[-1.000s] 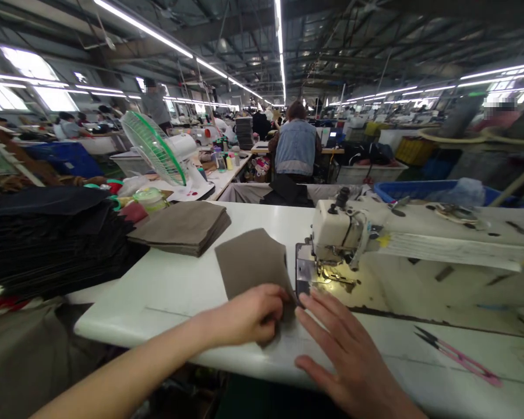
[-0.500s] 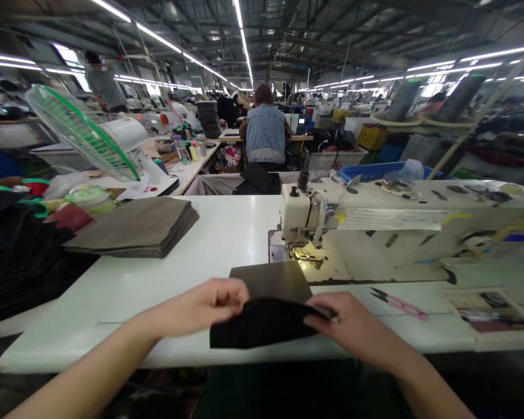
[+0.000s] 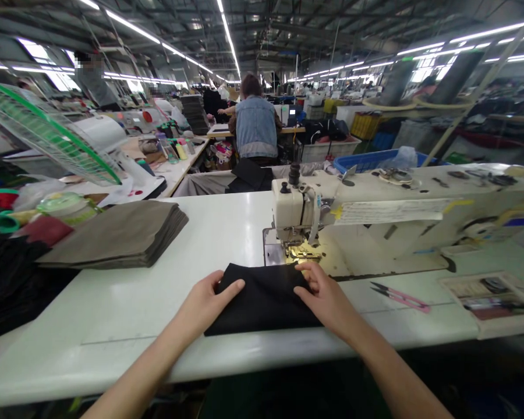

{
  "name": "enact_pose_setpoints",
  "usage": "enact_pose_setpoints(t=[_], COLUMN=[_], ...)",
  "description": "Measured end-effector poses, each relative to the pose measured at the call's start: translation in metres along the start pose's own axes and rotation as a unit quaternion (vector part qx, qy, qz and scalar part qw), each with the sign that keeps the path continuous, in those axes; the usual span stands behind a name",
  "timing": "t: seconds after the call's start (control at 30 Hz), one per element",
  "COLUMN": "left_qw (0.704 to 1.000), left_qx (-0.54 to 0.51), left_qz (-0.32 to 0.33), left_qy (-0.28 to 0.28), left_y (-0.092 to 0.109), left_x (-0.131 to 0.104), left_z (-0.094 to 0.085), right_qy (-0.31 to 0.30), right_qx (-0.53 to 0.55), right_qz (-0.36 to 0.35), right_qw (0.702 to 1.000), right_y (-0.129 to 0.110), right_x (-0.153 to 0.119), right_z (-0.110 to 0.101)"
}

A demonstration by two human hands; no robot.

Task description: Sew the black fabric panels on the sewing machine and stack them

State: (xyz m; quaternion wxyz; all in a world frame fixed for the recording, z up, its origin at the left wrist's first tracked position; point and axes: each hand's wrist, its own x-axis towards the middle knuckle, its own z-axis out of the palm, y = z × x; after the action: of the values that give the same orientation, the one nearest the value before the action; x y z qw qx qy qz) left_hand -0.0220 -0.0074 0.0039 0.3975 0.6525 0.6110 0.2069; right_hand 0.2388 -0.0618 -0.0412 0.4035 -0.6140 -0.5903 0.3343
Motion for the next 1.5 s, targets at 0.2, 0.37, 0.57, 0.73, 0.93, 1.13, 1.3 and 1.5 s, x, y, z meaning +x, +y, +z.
enact_pose_setpoints(t=[0.2,0.37,0.57,0.73,0.93,1.13,1.3,1.5], left_qw=[0.999,0.997,0.991,0.985,0.981,0.982,0.98,0.979], left_qx=[-0.023,0.058,0.115,0.155,0.178,0.18,0.187,0.187], left_qz=[0.008,0.019,0.013,0.026,0.03,0.021,0.026,0.043], left_qy=[0.034,0.05,0.069,0.072,0.065,0.055,0.057,0.063], left_y=[-0.006,-0.006,-0.007,-0.005,-0.006,-0.006,-0.008,-0.011], left_x=[-0.006,-0.009,-0.008,-0.006,-0.006,-0.006,-0.004,-0.004], left_z=[0.004,0.007,0.01,0.012,0.011,0.011,0.012,0.013], right_qy=[0.012,-0.018,0.0,0.014,0.005,0.0,-0.004,-0.011], right_qx=[-0.049,-0.071,-0.089,-0.095,-0.095,-0.1,-0.113,-0.13], right_qz=[-0.028,-0.062,-0.042,-0.038,-0.04,-0.029,-0.02,-0.021], right_qw=[0.998,0.995,0.995,0.995,0.995,0.995,0.993,0.991], right_y=[-0.005,-0.01,-0.008,-0.006,-0.005,-0.006,-0.008,-0.009], right_x=[-0.007,-0.009,-0.009,-0.009,-0.009,-0.009,-0.008,-0.005], right_z=[-0.005,-0.006,-0.006,-0.006,-0.007,-0.006,-0.007,-0.007])
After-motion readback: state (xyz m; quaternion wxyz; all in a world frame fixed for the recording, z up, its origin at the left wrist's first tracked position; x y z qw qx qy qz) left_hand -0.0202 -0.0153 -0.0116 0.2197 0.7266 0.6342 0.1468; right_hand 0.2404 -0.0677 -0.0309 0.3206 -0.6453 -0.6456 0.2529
